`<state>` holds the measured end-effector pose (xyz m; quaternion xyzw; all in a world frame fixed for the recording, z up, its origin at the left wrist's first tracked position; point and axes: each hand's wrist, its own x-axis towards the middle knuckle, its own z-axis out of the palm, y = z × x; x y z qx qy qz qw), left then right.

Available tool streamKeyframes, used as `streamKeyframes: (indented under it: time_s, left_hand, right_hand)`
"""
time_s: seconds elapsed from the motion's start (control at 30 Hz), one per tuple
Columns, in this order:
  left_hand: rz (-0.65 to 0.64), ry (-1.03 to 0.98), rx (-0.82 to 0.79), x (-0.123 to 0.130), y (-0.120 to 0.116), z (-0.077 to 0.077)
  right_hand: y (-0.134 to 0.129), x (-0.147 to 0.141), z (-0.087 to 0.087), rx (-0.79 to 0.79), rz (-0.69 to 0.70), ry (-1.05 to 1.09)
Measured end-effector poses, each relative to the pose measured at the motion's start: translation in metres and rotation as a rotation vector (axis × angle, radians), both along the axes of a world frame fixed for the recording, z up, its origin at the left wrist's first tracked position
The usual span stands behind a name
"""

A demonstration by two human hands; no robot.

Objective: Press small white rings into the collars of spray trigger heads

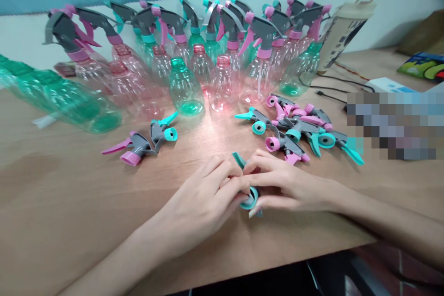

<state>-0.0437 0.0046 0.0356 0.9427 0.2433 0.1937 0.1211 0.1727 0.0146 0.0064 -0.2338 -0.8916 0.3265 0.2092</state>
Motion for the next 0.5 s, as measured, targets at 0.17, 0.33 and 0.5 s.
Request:
streamKeyframes:
  time_s: [0.17,0.33,0.5]
  left_hand:
    - [-0.088,0.014,-0.003,-0.0036,0.0026,0.0010]
    - [-0.044,0.024,0.025,-0.0051,0.0016,-0.0052]
    - [0.056,-0.019,-0.169,-0.0027,0.0016,-0.0082]
  right_hand:
    - [-0.0011,-0.0014,-0.0002,0.019,0.010,-0.012]
    - [-0.0005,-0.0021,0.0001,0.003,-0.001,-0.002]
    - [-0.0007,-0.0045,0.0018,-0.027,0.010,-0.028]
